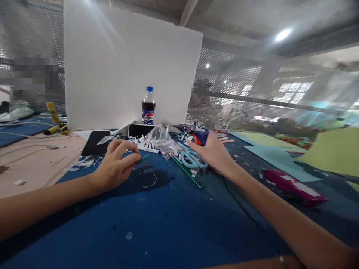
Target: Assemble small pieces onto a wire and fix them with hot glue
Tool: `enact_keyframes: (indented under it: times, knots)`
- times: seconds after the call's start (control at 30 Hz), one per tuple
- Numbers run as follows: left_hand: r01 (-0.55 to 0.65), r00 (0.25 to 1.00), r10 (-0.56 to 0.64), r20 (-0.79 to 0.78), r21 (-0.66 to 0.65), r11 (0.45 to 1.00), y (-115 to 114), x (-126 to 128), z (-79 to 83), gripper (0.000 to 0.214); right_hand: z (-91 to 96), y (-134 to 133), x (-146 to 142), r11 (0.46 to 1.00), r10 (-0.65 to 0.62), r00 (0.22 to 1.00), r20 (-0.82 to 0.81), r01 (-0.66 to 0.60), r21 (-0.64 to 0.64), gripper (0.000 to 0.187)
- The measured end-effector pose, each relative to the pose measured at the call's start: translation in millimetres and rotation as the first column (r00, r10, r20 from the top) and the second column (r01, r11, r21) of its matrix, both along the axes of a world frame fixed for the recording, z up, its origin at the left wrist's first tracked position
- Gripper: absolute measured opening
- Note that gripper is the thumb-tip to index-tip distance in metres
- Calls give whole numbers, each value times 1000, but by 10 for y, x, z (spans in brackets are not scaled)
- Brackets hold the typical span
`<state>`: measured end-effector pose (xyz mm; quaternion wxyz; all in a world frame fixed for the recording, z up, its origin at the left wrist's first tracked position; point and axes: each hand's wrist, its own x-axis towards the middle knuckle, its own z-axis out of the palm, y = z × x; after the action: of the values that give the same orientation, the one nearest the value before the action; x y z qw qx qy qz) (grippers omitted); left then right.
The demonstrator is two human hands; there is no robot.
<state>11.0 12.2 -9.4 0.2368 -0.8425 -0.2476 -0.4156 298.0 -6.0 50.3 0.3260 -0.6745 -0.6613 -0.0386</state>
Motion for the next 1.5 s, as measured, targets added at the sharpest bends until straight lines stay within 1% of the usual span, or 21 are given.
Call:
enact_keyframes:
  times: [0.03,0.07,0.13,0.2,0.3,0.4,0.47,0.5,0.53,0.67,0.8,0.9,1.07,1.3,1.4,1.5]
  knots:
    - [-10,1000,10,-4,9,1000,19,-15,-8,15,-29,-46,-78,998,-50,999,5,50,41,34]
    - [-16,1000,16,1,18,1000,35,-31,-18,15,-56,-89,-148,996,-52,999,7,51,80,36]
    - [-19,1000,18,20,44,999,59,-61,-40,15,-102,-156,-250,992,-14,1000,5,14,122,38]
    - [-9,998,5,56,80,997,72,-79,-56,16,-137,-187,-297,991,-11,1000,-17,13,130,39]
    - [-11,996,3,85,93,996,81,-80,-55,17,-182,-183,-311,997,-21,1000,-19,23,75,40]
    - [-25,997,17,80,99,995,85,-58,-24,16,-244,-172,-333,999,-31,1000,7,31,12,40]
    - [-9,997,0,78,110,994,86,-43,-1,16,-299,-185,-372,1000,16,1000,12,-16,-25,39]
    - [10,996,-20,89,120,993,86,-37,8,16,-328,-198,-396,999,46,999,14,-46,-23,38]
    - [3,996,-13,90,111,994,86,-34,13,16,-358,-215,-420,997,74,997,25,-74,-21,37]
    - [-57,993,50,106,63,996,91,-34,9,13,-457,-277,-488,990,142,987,70,-142,-4,32]
    - [-94,992,89,93,55,994,104,-30,7,10,-522,-280,-491,992,129,988,86,-130,3,35]
    - [-108,991,104,80,57,992,111,-19,19,12,-545,-259,-473,993,117,989,88,-116,-14,37]
    - [-69,995,65,73,62,996,119,-17,29,11,-557,-247,-448,991,127,987,96,-123,-47,37]
    - [-94,994,91,68,48,994,109,-7,35,11,-581,-225,-429,986,158,980,124,-150,-69,38]
    - [-58,997,53,58,77,995,135,-5,32,9,-571,-227,-443,982,169,977,128,-156,-102,36]
    - [-1,996,-9,86,115,993,169,-1,24,9,-550,-239,-468,979,170,976,137,-151,-138,33]
